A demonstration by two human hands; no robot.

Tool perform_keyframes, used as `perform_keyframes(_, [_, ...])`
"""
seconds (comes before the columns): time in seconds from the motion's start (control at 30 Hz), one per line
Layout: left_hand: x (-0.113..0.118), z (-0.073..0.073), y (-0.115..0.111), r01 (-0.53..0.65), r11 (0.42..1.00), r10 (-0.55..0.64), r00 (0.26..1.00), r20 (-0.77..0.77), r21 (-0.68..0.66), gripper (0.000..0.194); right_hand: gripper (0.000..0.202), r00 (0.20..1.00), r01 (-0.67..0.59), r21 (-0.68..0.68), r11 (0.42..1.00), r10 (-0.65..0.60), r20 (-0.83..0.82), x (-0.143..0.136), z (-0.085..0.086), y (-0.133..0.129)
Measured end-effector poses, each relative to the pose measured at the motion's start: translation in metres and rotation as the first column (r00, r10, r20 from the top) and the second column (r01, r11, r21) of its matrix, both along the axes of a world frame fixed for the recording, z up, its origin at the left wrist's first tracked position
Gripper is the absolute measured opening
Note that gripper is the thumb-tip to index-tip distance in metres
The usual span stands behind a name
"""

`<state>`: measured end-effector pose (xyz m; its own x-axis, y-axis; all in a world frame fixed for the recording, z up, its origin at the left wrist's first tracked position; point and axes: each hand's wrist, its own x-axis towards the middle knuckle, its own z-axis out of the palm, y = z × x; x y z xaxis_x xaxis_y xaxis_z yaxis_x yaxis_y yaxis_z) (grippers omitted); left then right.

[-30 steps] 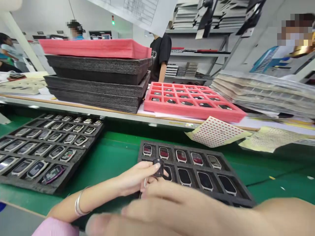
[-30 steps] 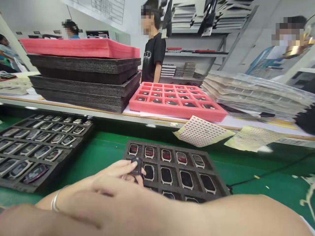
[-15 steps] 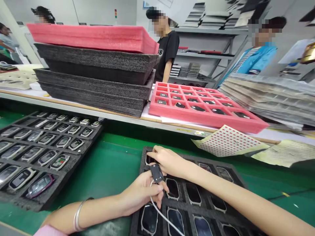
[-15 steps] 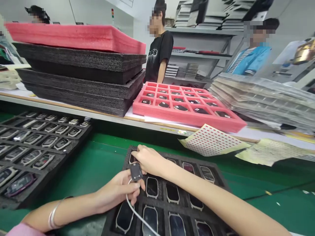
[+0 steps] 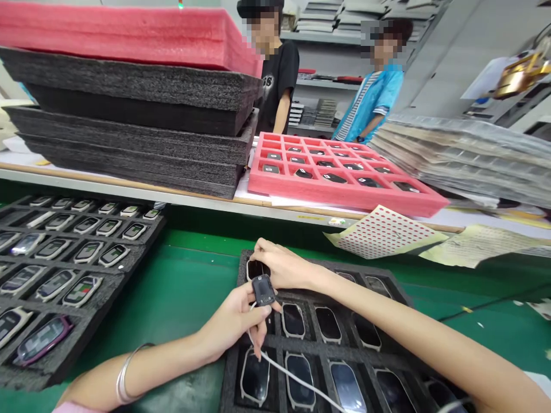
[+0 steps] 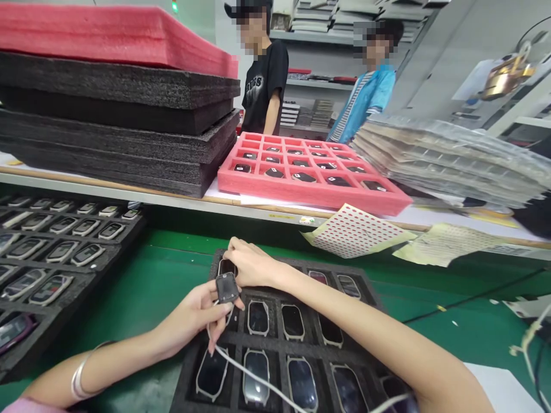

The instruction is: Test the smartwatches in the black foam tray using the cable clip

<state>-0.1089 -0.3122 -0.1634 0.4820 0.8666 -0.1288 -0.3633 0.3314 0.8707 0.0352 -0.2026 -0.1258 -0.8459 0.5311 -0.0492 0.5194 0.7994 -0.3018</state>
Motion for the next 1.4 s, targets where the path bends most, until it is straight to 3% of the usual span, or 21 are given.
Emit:
perform_keyframes(0.1, [-0.002,-0.004,0.002,0.011,1.0,-0.011,1.0,0.008,-0.009,0.025,0.04,0.986,0.071,-0.026,0.997,-0.074,-0.151,0.011,-0.005,0.0])
perform_keyframes(0.23, [-0.002,-0.007,0.005,0.014,1.0,-0.013,0.999,0.034,-0.023,0.028,0.029,0.934,0.148,-0.067,0.987,-0.161,-0.318,0.031,0.011,-0.01])
perform_keyframes(0.4, [-0.002,-0.007,0.009,0.067,0.997,-0.067,0.998,0.009,-0.032,0.037,0.04,0.943,-0.019,-0.136,0.991,-0.027,-0.331,0.04,0.029,-0.042])
perform_keyframes(0.53, [-0.004,-0.008,0.009,0.084,0.995,-0.083,0.996,-0.04,0.044,0.046,0.036,0.982,-0.042,-0.005,0.999,0.04,-0.183,0.038,0.023,-0.055])
perform_keyframes(0.77, [0.0,-0.006,0.007,0.056,0.995,-0.039,0.981,-0.192,0.079,0.033,0.037,0.994,-0.096,0.139,0.986,0.101,-0.033,0.039,0.023,-0.055])
perform_keyframes(1.1, [-0.002,-0.002,-0.004,0.027,0.996,-0.01,0.982,-0.19,0.086,0.031,0.042,0.936,-0.068,0.045,0.997,0.079,-0.343,0.041,-0.004,-0.061])
perform_keyframes(1.4, [-0.002,-0.006,-0.005,0.024,0.995,-0.004,0.981,-0.195,0.097,0.033,0.042,0.924,-0.06,-0.016,0.998,0.049,-0.378,0.041,-0.004,-0.061])
